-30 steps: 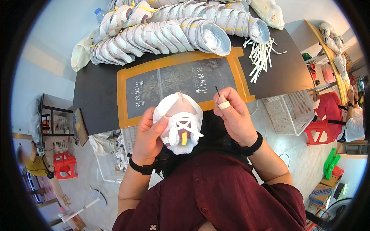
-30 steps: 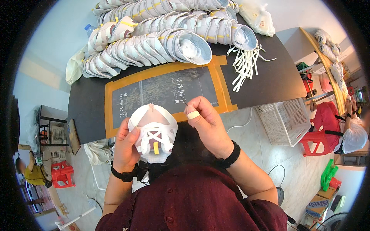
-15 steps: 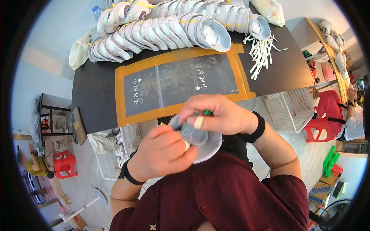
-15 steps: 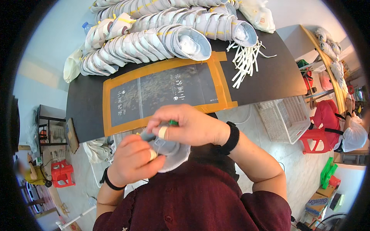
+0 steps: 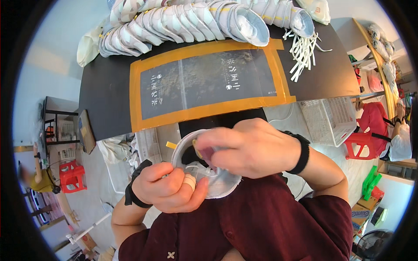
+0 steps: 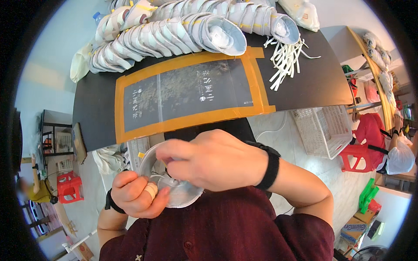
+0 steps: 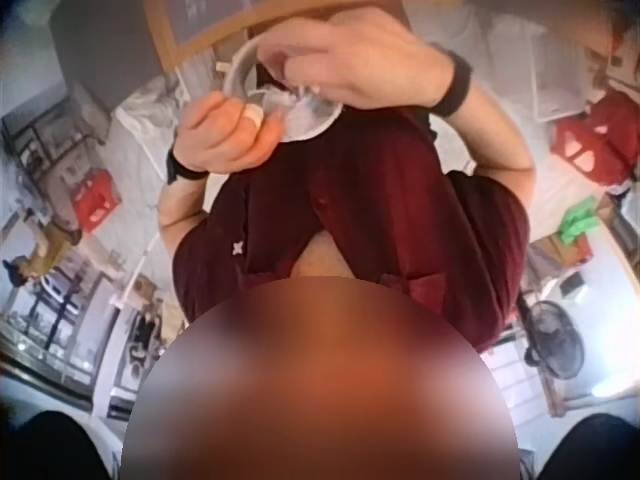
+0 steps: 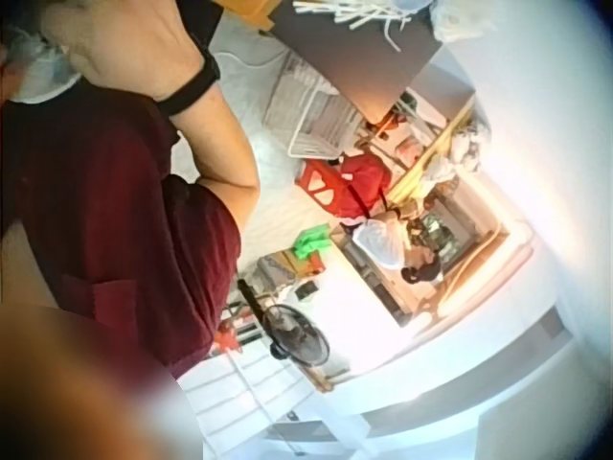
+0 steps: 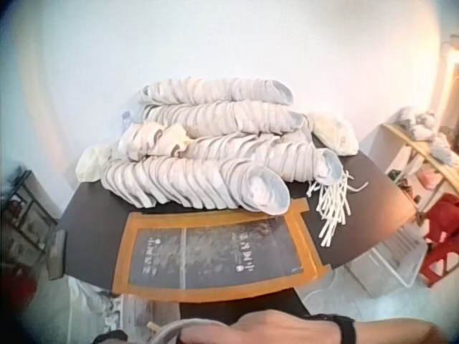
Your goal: Threading white laces or strips into the uppers of white shoes at a workstation.
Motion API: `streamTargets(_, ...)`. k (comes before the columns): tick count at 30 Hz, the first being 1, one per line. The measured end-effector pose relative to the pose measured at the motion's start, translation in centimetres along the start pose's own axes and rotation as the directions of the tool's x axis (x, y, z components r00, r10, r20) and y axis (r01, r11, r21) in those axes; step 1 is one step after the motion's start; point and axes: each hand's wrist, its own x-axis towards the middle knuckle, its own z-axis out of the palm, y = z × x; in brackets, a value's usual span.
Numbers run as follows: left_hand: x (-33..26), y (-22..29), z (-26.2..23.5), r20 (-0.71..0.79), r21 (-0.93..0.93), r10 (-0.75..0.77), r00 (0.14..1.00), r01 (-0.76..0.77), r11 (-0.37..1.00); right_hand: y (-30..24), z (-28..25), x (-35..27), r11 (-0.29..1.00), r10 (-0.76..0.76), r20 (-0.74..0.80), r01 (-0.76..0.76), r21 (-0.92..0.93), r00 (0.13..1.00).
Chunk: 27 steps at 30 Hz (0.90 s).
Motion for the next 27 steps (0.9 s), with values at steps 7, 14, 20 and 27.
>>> streamTargets(7,-0.5,1.1,0.2,-0.107,0.017,0.136,0.985,-0.135,0.991,-1.1,0.3,-1.3,0.866,0.124,0.167,-0.189,0.463,0.978)
streamTargets(14,0.2,1.0,0.7,-0.112,-0.07,0.208,0.972,-0.216,0.974,-2.2,3.2,-1.1,0.798,0.355,0.166,-0.391,0.459,0.92)
streamTargets(20,0.2,1.6,0.8,-0.093,-0.125,0.19,0.977,-0.201,0.972,-3.1,4.1,-1.4,0.857,0.377,0.12,-0.395,0.329,0.918)
streamTargets(27,0.3,2.1,0.8,-0.084,-0.168,0.139,0.987,-0.151,0.974,-2.9,5.2,-2.1,0.738,0.463,0.064,-0.425,0.524,0.884)
